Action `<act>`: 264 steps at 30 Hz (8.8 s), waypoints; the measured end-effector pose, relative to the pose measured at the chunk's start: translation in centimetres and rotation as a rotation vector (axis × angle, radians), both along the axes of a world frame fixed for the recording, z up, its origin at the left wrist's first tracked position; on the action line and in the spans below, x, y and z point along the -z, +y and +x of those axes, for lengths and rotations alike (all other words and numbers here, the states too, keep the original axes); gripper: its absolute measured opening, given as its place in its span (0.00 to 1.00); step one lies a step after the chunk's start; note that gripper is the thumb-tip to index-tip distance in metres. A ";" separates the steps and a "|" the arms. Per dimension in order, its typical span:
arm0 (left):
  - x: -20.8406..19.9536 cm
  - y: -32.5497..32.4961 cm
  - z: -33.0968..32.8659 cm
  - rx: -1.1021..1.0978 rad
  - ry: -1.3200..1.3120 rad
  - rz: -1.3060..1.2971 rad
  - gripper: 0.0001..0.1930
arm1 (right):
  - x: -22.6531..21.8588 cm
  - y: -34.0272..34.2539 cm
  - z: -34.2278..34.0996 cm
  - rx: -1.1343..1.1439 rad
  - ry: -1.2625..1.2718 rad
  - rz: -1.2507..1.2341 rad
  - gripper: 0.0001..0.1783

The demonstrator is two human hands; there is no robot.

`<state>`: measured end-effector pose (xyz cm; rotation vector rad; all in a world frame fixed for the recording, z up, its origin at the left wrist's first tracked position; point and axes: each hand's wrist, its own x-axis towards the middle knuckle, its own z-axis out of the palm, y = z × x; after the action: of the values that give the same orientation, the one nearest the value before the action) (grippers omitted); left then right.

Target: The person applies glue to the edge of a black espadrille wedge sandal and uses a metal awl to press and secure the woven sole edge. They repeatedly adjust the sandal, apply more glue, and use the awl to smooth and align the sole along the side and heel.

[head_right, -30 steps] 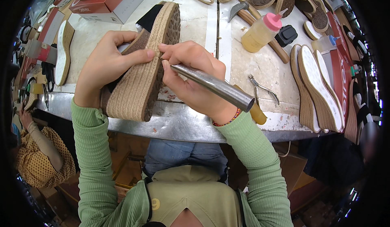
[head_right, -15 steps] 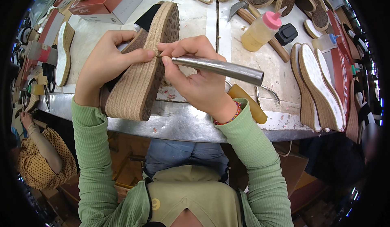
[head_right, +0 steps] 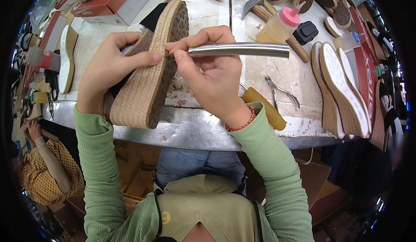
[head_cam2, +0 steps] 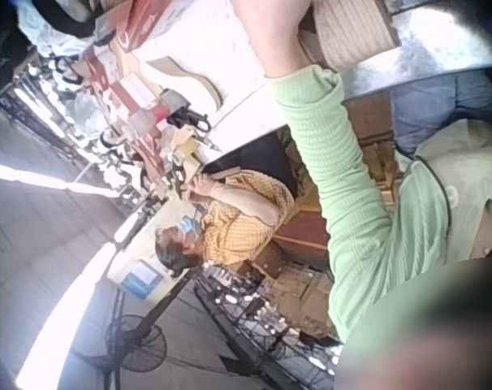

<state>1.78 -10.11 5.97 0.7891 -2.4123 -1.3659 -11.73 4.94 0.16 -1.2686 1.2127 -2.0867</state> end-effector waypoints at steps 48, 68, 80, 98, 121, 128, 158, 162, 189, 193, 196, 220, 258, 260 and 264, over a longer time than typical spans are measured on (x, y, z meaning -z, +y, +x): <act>0.0 0.3 0.2 0.026 -0.057 -0.119 0.34 | -1.4 -0.9 -2.7 -0.094 -0.206 0.268 0.19; 0.2 -0.2 0.2 -0.001 -0.008 -0.007 0.23 | -0.9 -0.7 -1.1 -0.025 -0.062 0.065 0.15; 0.2 -0.2 0.3 -0.026 -0.014 -0.052 0.25 | 0.7 -1.3 -0.7 0.162 0.399 -0.255 0.13; 0.5 2.3 0.2 -0.033 0.010 -0.487 0.21 | -3.3 -1.0 -3.2 -0.075 0.254 0.262 0.20; 1.3 4.3 0.1 -0.133 -0.065 -0.581 0.24 | 1.4 1.7 -0.9 0.044 -0.238 0.070 0.17; 1.3 4.3 -0.3 -0.175 -0.102 -0.575 0.25 | 1.5 1.6 -0.6 0.130 -0.110 0.062 0.17; 1.2 4.1 0.0 -0.127 -0.118 -0.568 0.32 | 1.6 1.8 -1.6 0.029 -0.216 0.135 0.15; 1.4 4.1 0.4 -0.097 -0.041 -0.647 0.33 | 1.4 2.1 -0.7 0.128 0.047 0.073 0.15; 1.8 4.0 0.2 -0.145 -0.042 -0.650 0.32 | 1.5 2.2 -0.7 0.168 0.218 0.047 0.15; 1.8 3.7 0.1 -0.082 -0.080 -0.690 0.32 | 1.5 2.1 -0.9 0.142 0.073 0.056 0.16; 1.8 4.1 -0.1 -0.111 -0.101 -0.644 0.32 | 1.4 2.1 -1.4 0.137 -0.052 0.072 0.16; 1.6 3.8 0.1 -0.083 -0.127 -0.609 0.35 | 1.5 1.8 -1.3 -0.007 -0.324 0.206 0.15; 1.3 4.4 -0.4 -0.182 -0.145 -0.530 0.32 | 0.9 2.2 -2.5 0.006 -0.545 0.159 0.16; 1.1 4.3 -0.4 -0.122 -0.101 -0.550 0.34 | 0.8 2.3 -3.0 0.006 -0.562 0.161 0.14; -0.1 3.4 0.0 -0.165 0.047 -0.377 0.32 | 0.7 2.3 -3.7 0.038 -0.556 0.192 0.14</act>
<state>1.75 -6.68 6.11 0.8192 -2.4002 -0.8233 -15.44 7.20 -0.54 -0.5263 1.1405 -2.0874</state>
